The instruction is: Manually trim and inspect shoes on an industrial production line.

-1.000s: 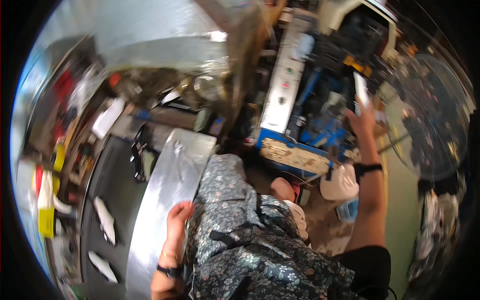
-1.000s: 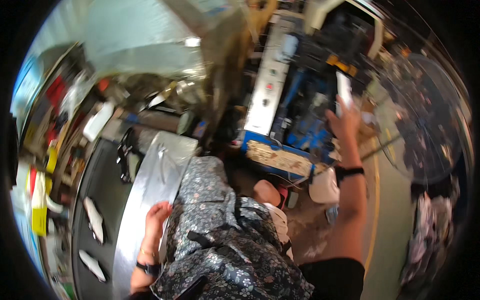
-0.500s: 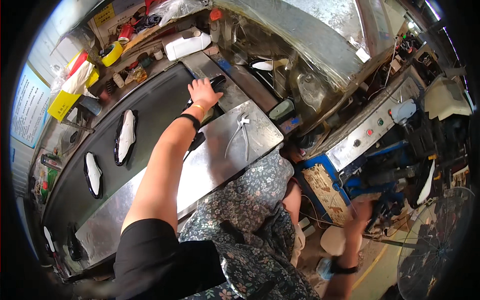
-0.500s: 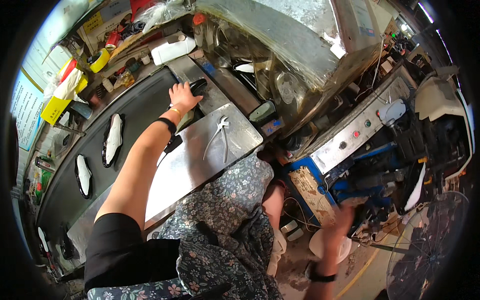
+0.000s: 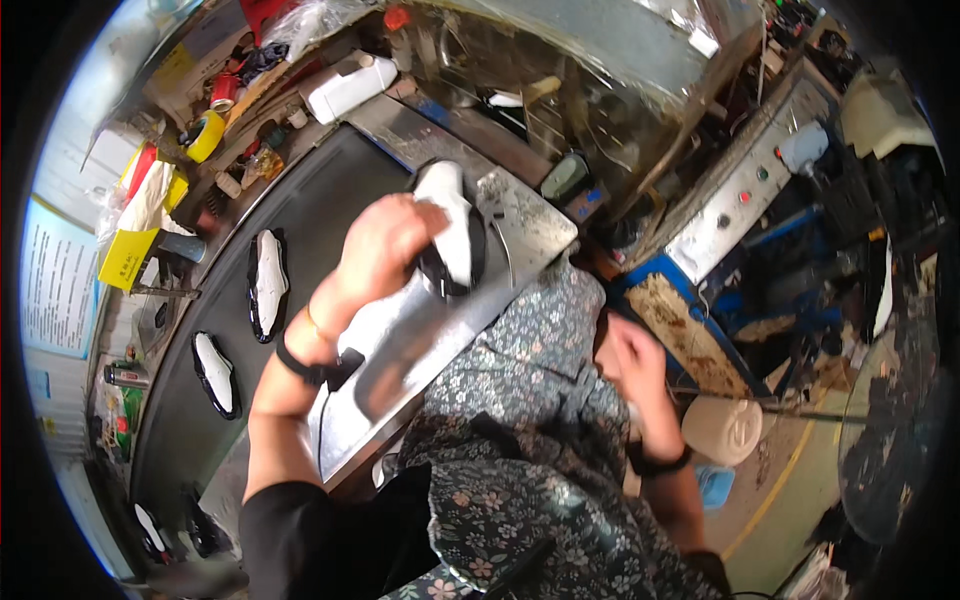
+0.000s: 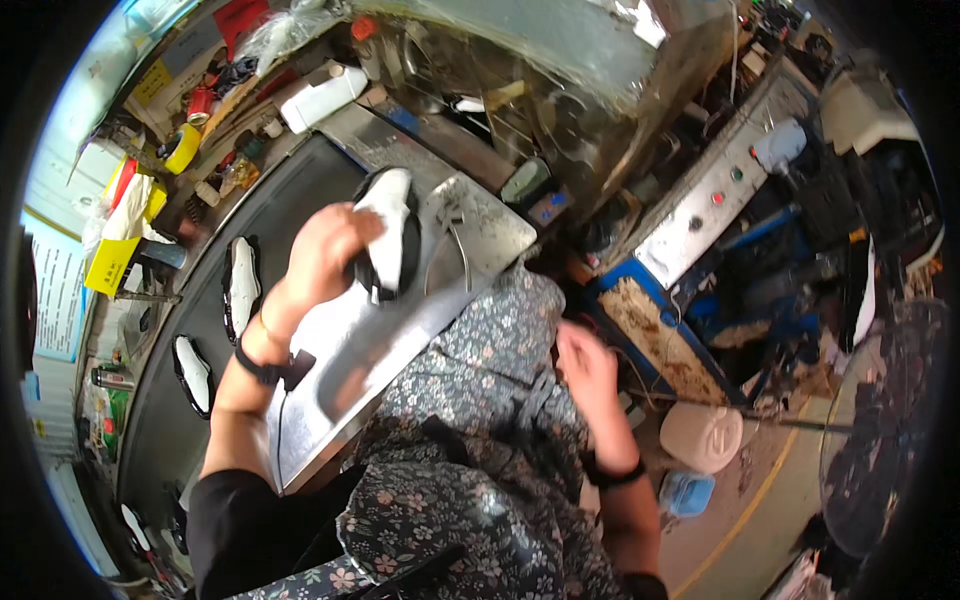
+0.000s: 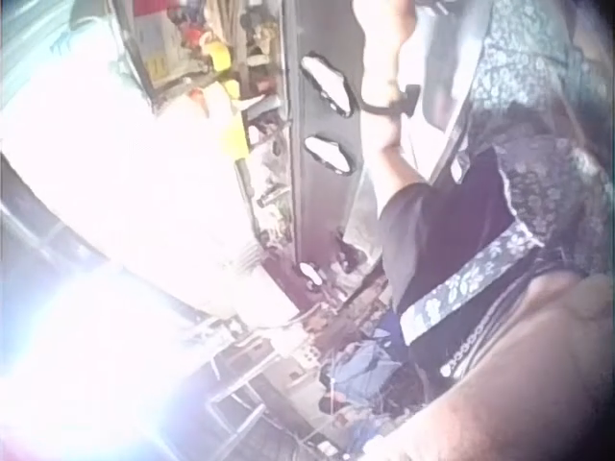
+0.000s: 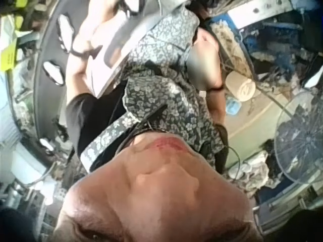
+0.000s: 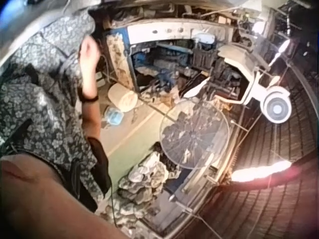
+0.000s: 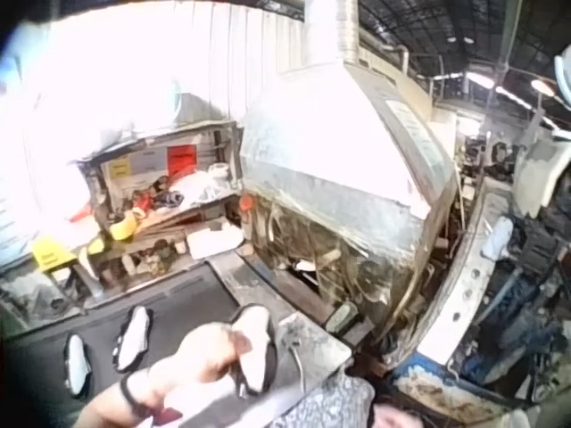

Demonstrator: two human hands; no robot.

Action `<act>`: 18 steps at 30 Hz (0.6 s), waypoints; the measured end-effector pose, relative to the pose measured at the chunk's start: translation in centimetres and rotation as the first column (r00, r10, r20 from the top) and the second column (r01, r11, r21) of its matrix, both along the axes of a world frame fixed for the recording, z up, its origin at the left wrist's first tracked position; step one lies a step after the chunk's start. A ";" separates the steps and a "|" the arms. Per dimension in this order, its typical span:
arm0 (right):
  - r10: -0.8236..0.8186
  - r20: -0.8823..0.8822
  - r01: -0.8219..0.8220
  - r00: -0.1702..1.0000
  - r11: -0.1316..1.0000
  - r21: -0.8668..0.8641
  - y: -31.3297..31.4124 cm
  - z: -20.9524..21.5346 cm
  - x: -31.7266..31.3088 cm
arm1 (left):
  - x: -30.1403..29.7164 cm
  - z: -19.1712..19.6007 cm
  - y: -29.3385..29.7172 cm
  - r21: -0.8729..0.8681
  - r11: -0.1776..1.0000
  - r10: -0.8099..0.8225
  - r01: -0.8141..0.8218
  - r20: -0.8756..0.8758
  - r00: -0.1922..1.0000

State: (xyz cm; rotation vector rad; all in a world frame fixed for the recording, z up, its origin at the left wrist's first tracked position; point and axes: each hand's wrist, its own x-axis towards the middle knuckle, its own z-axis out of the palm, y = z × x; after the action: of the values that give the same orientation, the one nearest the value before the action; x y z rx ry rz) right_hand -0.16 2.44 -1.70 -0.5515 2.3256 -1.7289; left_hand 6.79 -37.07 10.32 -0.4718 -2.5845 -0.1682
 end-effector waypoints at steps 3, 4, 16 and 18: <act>0.247 0.374 -0.079 0.894 0.908 -0.413 -6.4 5.1 -2.3 | 5.8 0.0 6.8 -0.304 0.944 -0.198 0.130 -0.203 0.959; 0.197 0.443 -0.035 0.874 0.937 -0.349 -7.7 4.5 -3.3 | 6.8 -0.6 8.1 -0.273 0.939 -0.267 0.211 -0.185 0.946; 0.185 -0.493 -0.022 0.850 0.948 0.317 -9.2 8.6 2.0 | -1.3 -9.5 13.3 0.626 -0.478 -0.709 -0.616 0.138 0.692; 0.288 -0.526 -0.057 0.800 0.910 0.411 -8.5 9.0 2.1 | -1.8 -7.5 14.0 0.531 -0.478 -0.754 -0.700 0.161 0.637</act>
State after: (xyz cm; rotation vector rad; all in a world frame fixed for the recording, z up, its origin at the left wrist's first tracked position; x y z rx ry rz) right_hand 1.99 -6.08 7.33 -1.3184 2.7825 -1.0673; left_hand 4.96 -23.07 2.82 0.5289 -1.1326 -3.2820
